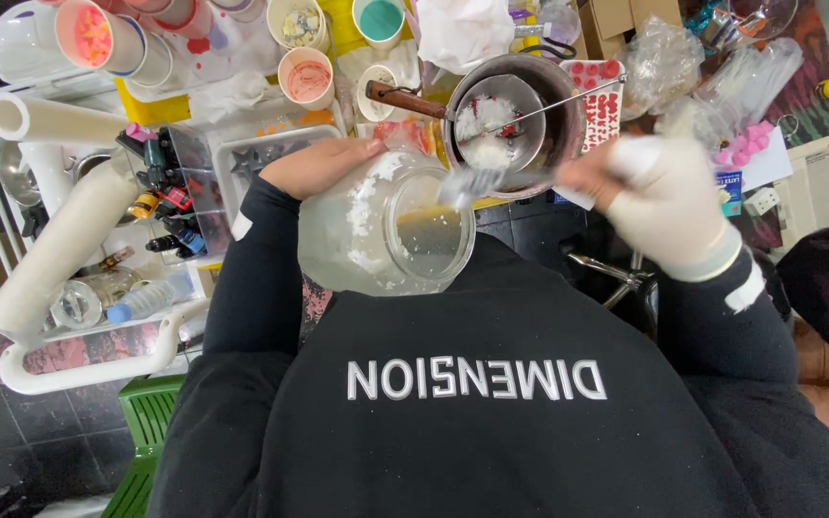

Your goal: Adding white powder and mixing materials in a melting pot at a production station.

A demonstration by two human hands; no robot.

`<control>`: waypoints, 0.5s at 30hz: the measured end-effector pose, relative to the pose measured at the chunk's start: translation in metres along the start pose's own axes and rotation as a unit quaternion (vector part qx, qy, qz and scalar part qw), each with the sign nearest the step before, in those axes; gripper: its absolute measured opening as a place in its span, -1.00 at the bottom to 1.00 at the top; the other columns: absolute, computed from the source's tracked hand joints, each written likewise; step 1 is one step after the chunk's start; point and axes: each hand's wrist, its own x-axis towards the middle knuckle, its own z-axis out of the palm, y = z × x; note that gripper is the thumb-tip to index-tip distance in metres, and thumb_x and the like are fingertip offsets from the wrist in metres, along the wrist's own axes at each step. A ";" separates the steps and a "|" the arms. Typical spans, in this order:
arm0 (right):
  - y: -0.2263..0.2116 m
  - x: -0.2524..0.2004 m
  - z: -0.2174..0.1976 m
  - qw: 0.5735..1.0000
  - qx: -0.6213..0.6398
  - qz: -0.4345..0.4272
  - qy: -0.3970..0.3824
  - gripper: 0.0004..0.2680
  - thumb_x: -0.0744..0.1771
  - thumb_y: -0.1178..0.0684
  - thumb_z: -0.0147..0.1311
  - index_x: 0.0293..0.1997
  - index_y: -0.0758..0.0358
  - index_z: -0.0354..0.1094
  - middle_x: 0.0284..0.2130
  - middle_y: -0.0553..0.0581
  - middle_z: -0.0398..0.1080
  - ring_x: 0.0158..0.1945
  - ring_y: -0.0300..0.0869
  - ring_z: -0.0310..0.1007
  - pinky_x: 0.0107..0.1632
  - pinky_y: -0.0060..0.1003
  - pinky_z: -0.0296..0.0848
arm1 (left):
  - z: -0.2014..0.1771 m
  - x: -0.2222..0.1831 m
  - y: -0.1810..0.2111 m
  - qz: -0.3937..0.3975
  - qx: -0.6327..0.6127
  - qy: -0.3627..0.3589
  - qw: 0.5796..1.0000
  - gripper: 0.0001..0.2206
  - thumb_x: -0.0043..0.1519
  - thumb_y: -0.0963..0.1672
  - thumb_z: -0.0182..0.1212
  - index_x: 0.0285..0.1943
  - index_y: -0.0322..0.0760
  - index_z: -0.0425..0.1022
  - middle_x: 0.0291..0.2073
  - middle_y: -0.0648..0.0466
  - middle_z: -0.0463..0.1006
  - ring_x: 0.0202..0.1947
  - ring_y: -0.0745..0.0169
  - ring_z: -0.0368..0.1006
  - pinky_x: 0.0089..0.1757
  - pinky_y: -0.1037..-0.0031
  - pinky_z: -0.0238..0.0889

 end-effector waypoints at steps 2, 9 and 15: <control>-0.019 0.002 0.006 0.959 -0.095 -0.259 -0.067 -0.88 0.33 0.00 0.31 -0.24 0.18 0.48 -0.41 0.11 0.51 -0.37 -0.14 0.54 -0.27 -0.30 0.46 | 0.002 -0.007 -0.002 0.024 -0.068 -0.002 0.997 -0.36 0.32 0.18 -0.11 0.34 -0.32 0.41 0.24 -0.09 0.51 0.22 0.12 0.42 0.18 0.43 0.18; -0.064 0.028 0.086 0.846 -0.154 -0.496 -0.121 -0.81 0.31 0.12 0.10 -0.01 0.15 0.53 -0.49 -0.06 0.38 -0.40 -0.16 0.47 -0.36 -0.23 0.39 | 0.008 -0.009 -0.035 0.103 -0.058 0.020 0.993 -0.43 0.41 0.11 -0.17 0.37 -0.37 0.38 0.33 -0.08 0.43 0.31 0.13 0.32 0.25 0.43 0.08; -0.053 0.041 0.163 0.745 -0.336 -0.541 -0.197 -0.83 0.25 0.06 0.09 -0.13 0.14 0.50 -0.57 -0.01 0.38 -0.52 -0.12 0.44 -0.48 -0.20 0.41 | 0.010 -0.029 -0.036 0.115 -0.081 0.019 0.990 -0.46 0.42 0.09 -0.19 0.31 -0.40 0.43 0.24 -0.08 0.52 0.22 0.13 0.40 0.22 0.43 0.15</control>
